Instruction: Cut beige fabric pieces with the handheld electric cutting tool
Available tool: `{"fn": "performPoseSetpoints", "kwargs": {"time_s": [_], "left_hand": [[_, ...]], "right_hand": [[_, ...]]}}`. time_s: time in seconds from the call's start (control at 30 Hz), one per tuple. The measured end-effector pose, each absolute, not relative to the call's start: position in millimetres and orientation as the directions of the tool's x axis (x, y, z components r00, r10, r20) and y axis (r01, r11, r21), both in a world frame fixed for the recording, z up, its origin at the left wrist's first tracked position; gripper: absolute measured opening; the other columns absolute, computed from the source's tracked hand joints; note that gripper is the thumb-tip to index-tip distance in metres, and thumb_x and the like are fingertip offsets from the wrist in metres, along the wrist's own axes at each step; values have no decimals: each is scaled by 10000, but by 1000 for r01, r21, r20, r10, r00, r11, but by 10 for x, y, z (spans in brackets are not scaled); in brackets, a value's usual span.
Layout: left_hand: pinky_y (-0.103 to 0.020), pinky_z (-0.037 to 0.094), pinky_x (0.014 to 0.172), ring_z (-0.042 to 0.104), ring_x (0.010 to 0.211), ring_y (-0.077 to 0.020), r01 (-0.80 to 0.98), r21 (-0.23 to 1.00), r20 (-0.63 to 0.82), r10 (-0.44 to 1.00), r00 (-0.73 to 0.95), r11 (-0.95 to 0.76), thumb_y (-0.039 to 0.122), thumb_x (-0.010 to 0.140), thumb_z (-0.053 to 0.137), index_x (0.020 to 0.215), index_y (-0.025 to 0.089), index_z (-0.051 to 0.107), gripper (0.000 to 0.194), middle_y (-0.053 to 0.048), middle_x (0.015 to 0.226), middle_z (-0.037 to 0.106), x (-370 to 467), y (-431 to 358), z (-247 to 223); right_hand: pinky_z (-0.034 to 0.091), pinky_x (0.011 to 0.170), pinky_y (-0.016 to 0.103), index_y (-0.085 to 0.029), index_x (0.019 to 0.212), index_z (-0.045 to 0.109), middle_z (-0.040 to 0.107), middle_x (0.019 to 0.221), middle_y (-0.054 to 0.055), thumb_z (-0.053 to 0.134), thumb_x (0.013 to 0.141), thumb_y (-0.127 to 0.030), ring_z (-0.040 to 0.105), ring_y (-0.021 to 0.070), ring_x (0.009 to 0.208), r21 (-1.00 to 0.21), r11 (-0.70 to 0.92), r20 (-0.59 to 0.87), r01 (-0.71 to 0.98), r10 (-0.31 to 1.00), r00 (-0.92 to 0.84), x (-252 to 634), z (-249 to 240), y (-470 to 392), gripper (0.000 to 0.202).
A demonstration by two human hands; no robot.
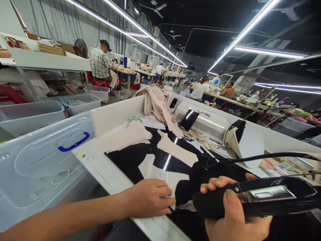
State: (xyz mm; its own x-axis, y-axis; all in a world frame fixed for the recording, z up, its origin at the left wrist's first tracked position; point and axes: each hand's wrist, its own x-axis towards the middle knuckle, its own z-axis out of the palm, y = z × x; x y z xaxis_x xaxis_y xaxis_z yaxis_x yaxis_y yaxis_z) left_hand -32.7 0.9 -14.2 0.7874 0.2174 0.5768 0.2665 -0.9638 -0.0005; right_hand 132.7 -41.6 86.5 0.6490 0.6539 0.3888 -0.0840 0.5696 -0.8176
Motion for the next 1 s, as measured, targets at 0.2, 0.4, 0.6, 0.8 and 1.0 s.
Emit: {"fn": "performPoseSetpoints", "kwargs": {"time_s": [0.2, 0.4, 0.6, 0.8, 1.0], "left_hand": [[-277, 518, 984, 641, 937, -175, 276, 13, 587, 231, 776, -961, 325, 1013, 663, 1101, 122, 685, 222, -62, 1012, 676, -303, -25, -145], [-276, 521, 1004, 658, 950, -171, 280, 8, 579, 233, 781, -960, 310, 1034, 630, 1082, 119, 688, 205, -65, 1001, 685, -289, -23, -140], [-273, 522, 1004, 657, 935, -164, 281, 4, 580, 231, 781, -960, 304, 1043, 617, 1074, 123, 683, 195, -62, 992, 688, -282, -26, -130], [-273, 523, 987, 647, 928, -164, 277, 6, 584, 228, 779, -961, 300, 1039, 621, 1052, 120, 682, 191, -59, 977, 680, -281, -28, -122], [-271, 522, 973, 645, 908, -159, 268, 4, 594, 217, 774, -963, 280, 1032, 627, 1026, 119, 680, 169, -49, 960, 668, -281, -25, -103]], "right_hand": [[578, 502, 317, -285, 1233, 570, 665, 708, -51, 827, 674, -175, 588, 176, 637, -814, 568, 376, -122, 675, 634, 1331, 835, -436, 625], [577, 493, 315, -282, 1226, 573, 661, 715, -51, 820, 684, -178, 590, 173, 631, -810, 575, 388, -115, 672, 631, 1325, 844, -440, 604], [574, 511, 314, -269, 1237, 566, 653, 737, -51, 823, 718, -201, 596, 163, 647, -805, 588, 424, -79, 663, 616, 1323, 827, -433, 583], [574, 490, 309, -285, 1215, 568, 658, 719, -60, 821, 702, -197, 587, 168, 625, -817, 570, 407, -84, 674, 617, 1297, 834, -428, 579], [575, 495, 311, -286, 1225, 568, 660, 726, -56, 812, 714, -198, 587, 167, 631, -816, 572, 412, -75, 669, 619, 1293, 834, -443, 573]]}}
